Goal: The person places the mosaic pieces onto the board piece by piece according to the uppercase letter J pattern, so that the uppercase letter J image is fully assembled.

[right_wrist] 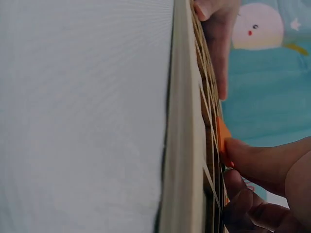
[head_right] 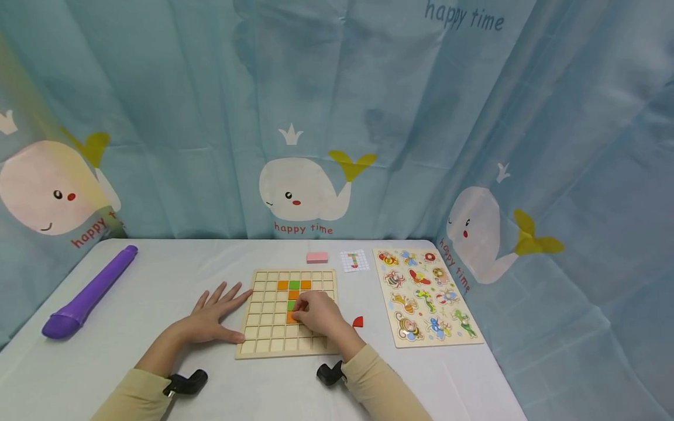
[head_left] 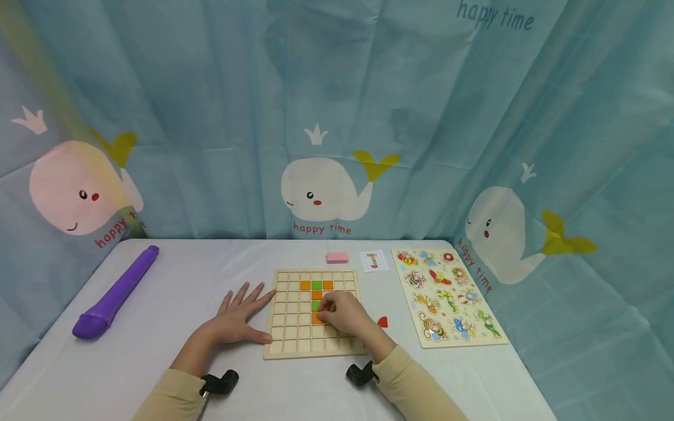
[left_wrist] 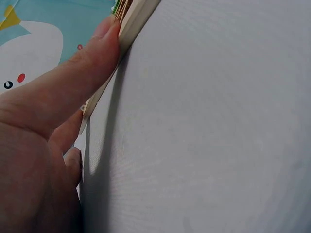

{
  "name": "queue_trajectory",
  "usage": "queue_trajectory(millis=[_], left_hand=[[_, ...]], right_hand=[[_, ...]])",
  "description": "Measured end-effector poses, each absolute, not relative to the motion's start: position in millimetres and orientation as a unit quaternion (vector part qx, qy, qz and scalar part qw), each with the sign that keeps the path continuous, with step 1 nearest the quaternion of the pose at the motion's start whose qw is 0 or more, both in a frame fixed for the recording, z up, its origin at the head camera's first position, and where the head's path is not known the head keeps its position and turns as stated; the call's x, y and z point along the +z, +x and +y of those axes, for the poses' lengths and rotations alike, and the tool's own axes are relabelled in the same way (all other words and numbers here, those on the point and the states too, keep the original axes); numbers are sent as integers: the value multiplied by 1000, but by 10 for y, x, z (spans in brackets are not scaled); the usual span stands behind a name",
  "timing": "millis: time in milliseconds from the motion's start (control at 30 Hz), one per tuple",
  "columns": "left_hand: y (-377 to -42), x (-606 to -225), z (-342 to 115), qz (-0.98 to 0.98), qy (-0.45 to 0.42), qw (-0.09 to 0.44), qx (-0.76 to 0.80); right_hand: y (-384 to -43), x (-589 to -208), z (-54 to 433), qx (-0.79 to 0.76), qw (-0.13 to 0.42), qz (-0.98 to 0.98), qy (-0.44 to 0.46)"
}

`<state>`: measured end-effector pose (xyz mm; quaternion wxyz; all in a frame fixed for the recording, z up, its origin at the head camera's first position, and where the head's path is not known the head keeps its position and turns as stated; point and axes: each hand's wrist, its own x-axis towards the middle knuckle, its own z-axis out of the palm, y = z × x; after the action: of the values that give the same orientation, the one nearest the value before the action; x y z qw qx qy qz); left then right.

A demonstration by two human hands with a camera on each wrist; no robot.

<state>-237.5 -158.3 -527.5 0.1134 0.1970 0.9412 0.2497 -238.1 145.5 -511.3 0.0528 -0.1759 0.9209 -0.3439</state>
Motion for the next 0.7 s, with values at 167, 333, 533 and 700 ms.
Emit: queue_trajectory(millis=[167,333,533,700], left_hand=[[-2368,-5272,-1581,941,196,114,250],[-2370,-5272,-1573,942,194,116,248],[-2379,-5286,-1569,940,195,117,254],[-2380,-5318,-1588,937,198,114,265]], right_hand=[[-2364,-5098,1434,-331,55,926,-175],[-2344,-5001,1514,-354,66,917,-170],[-2322,-4900,1697,-359,65,919,-151],[-2312,-4868,1880,-360,57,921,-138]])
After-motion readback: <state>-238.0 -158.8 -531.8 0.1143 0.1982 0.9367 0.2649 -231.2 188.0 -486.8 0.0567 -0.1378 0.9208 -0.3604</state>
